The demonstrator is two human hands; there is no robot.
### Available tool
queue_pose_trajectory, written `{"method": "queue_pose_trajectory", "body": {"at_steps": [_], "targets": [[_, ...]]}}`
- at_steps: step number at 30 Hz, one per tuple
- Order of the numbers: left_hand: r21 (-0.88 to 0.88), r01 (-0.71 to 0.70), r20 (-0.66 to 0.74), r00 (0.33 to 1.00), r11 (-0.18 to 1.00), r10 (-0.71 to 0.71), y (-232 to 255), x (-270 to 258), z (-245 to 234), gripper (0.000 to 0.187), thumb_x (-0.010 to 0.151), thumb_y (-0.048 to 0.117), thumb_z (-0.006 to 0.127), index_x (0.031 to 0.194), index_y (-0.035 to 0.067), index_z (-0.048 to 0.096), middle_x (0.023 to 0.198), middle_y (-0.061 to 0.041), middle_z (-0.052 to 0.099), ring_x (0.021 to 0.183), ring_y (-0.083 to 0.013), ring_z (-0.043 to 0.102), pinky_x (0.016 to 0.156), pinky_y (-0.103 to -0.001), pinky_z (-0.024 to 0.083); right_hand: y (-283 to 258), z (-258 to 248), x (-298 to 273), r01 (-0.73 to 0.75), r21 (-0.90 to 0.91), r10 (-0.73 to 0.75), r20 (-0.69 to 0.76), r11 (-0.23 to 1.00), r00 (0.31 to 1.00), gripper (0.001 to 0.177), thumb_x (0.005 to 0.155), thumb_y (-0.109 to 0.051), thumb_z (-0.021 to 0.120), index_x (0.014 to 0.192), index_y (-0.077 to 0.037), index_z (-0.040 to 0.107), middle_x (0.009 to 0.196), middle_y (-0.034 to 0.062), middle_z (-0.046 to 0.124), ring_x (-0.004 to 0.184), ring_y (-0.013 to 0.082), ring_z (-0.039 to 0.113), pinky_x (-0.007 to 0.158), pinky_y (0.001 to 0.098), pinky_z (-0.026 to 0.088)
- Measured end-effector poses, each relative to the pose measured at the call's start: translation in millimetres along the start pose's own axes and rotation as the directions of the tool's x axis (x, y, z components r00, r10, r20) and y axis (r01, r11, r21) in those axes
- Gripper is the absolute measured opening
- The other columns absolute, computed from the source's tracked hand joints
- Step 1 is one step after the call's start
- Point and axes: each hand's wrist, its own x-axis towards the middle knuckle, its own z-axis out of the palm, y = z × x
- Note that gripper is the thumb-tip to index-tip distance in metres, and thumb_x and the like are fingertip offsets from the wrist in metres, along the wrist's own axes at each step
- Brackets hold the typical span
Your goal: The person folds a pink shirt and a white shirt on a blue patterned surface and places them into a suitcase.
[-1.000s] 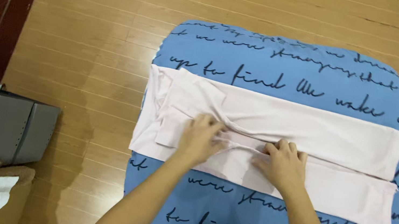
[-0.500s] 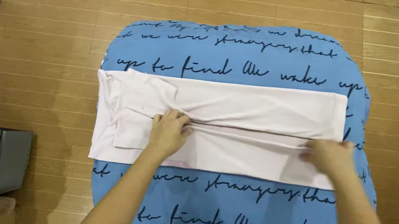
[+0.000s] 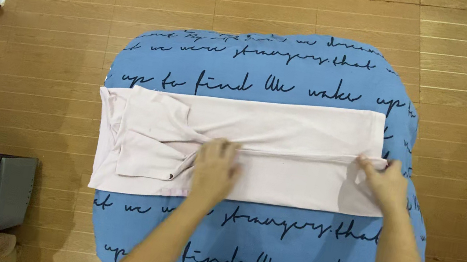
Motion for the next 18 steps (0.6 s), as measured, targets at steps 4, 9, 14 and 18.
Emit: {"method": "queue_pose_trajectory", "body": {"at_steps": [4, 9, 14, 18], "targets": [[0.028, -0.259, -0.033, 0.965, 0.965, 0.260, 28.0, 14.5, 27.5, 0.074, 0.091, 0.052, 0.060, 0.156, 0.023, 0.037, 0.163, -0.014, 0.030, 0.153, -0.0318, 0.021, 0.122, -0.056, 0.014, -24.4, -4.2, -16.3, -0.073, 0.091, 0.073, 0.008, 0.993, 0.997, 0.079, 0.081, -0.052, 0.082, 0.134, 0.004, 0.062, 0.122, 0.0274, 0.070, 0.112, 0.0387, 0.068, 0.095, 0.0463, 0.054], [0.026, -0.246, 0.095, 0.965, 0.969, 0.243, 31.6, 23.3, 46.8, 0.074, 0.095, 0.058, 0.053, 0.160, 0.032, 0.029, 0.170, -0.012, 0.015, 0.156, -0.0281, 0.011, 0.123, -0.055, 0.007, -48.5, -29.2, -34.4, -0.274, 0.494, 0.133, 0.302, 0.825, 0.944, 0.065, 0.083, -0.042, 0.074, 0.137, -0.010, 0.059, 0.121, 0.0155, 0.068, 0.111, 0.0310, 0.065, 0.090, 0.0467, 0.052], [-0.016, -0.238, 0.091, 0.967, 0.971, 0.238, 31.0, 24.4, 46.3, 0.073, 0.094, 0.058, 0.053, 0.160, 0.032, 0.032, 0.170, -0.012, 0.015, 0.157, -0.0277, 0.012, 0.123, -0.055, 0.008, -76.5, -32.0, -51.4, -0.243, 0.505, 0.050, 0.364, 0.828, 0.930, 0.057, 0.088, -0.034, 0.068, 0.141, -0.016, 0.057, 0.126, 0.0099, 0.067, 0.119, 0.0254, 0.062, 0.098, 0.0416, 0.048], [-0.172, -0.142, 0.129, 0.978, 0.975, 0.165, 24.9, 31.6, 34.7, 0.064, 0.098, 0.055, 0.052, 0.155, 0.029, 0.041, 0.167, -0.012, 0.027, 0.156, -0.0277, 0.020, 0.124, -0.053, 0.013, -118.4, 3.4, -71.3, -0.028, 0.572, -0.120, 0.219, 0.820, 0.968, 0.058, 0.096, -0.026, 0.064, 0.150, -0.010, 0.050, 0.128, 0.0115, 0.067, 0.117, 0.0236, 0.062, 0.102, 0.0392, 0.047]]}}
